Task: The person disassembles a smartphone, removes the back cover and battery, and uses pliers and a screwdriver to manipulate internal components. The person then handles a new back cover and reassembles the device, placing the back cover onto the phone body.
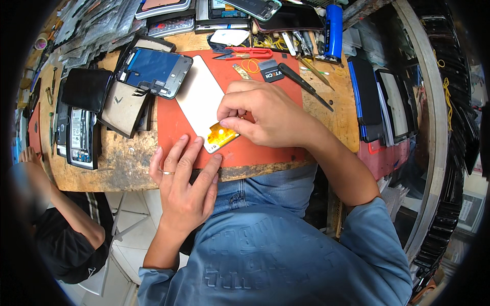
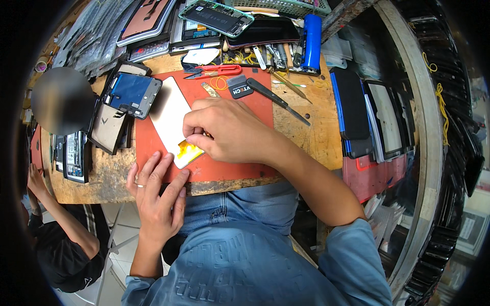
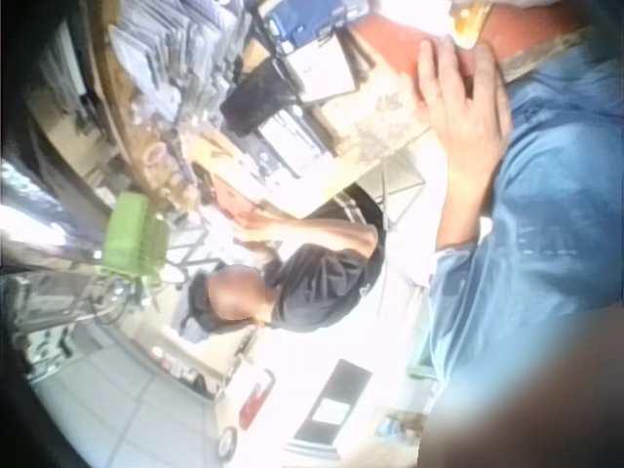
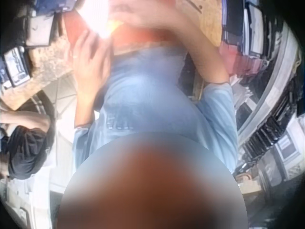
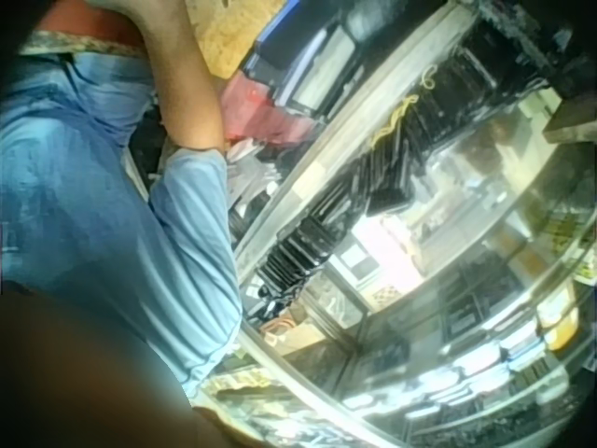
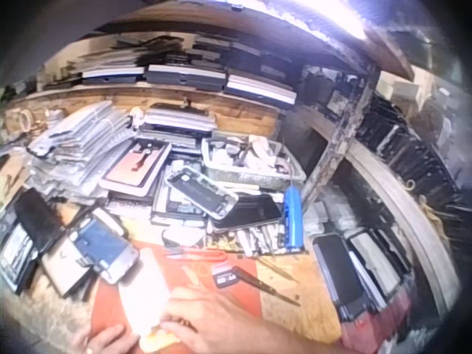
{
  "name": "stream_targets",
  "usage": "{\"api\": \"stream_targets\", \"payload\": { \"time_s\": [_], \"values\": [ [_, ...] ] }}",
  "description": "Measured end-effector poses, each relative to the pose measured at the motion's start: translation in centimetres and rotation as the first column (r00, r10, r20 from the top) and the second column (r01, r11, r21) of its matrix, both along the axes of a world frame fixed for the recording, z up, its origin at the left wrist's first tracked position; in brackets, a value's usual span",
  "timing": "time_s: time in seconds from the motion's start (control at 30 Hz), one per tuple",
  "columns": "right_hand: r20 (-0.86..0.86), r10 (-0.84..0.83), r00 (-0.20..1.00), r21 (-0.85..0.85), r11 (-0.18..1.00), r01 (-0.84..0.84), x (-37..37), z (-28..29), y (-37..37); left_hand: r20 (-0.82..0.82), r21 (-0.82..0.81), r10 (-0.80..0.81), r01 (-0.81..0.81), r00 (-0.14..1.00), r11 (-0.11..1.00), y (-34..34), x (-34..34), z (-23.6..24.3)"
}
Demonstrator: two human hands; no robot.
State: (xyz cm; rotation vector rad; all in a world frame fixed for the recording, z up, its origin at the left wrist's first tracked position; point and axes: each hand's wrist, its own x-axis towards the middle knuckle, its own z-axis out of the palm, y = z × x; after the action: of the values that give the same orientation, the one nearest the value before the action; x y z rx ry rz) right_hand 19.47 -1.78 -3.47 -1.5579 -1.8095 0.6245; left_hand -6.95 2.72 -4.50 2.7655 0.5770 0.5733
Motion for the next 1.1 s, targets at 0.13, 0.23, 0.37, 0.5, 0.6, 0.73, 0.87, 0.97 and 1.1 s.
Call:
{"api": "stream_targets", "payload": {
  "time_s": [0.13, 0.23, 0.37, 0.5, 0.6, 0.73, 0.87, 0.97, 1.1],
  "values": [
    [0.007, -0.005, 1.000, -0.005, 1.000, 0.005, 0.0, 0.0, 0.0, -0.019, -0.004, -0.014, 0.014, 1.000, 1.000, 0.1, -0.1, 0.4],
    [0.013, -0.003, 1.000, -0.019, 1.000, 0.003, 0.0, 0.1, 0.0, -0.047, 0.000, -0.011, 0.011, 0.999, 1.000, 0.2, 0.1, 0.8],
    [0.013, 0.005, 1.000, -0.006, 1.000, -0.005, 0.1, 0.0, 0.0, -0.096, 0.012, 0.001, 0.000, 0.995, 1.000, 0.1, 0.5, 1.0],
    [0.011, 0.006, 1.000, -0.008, 1.000, -0.006, 0.1, 0.1, 0.1, -0.147, 0.044, 0.016, -0.010, 0.989, 0.999, 0.0, 0.9, 1.1],
    [-0.002, 0.004, 1.000, -0.007, 1.000, -0.004, 0.1, 0.0, 0.0, -0.157, 0.072, 0.014, -0.003, 0.987, 0.997, 0.1, 1.0, 1.1],
    [-0.011, 0.007, 1.000, 0.000, 1.000, -0.007, 0.1, -0.1, 0.0, -0.168, 0.087, 0.017, -0.002, 0.986, 0.996, 0.2, 1.0, 0.9],
    [-0.010, 0.008, 1.000, -0.007, 1.000, -0.008, 0.1, 0.0, 0.1, -0.174, 0.086, 0.015, 0.000, 0.985, 0.996, 0.3, 1.0, 0.9],
    [-0.027, 0.001, 1.000, -0.019, 1.000, -0.002, 0.1, 0.1, 0.1, -0.174, 0.090, 0.014, 0.002, 0.985, 0.996, 0.3, 1.0, 0.9],
    [-0.059, -0.012, 0.998, -0.036, 0.999, 0.009, 0.0, 0.2, 0.1, -0.177, 0.082, 0.011, 0.003, 0.984, 0.997, 0.4, 1.0, 1.0]
  ]
}}
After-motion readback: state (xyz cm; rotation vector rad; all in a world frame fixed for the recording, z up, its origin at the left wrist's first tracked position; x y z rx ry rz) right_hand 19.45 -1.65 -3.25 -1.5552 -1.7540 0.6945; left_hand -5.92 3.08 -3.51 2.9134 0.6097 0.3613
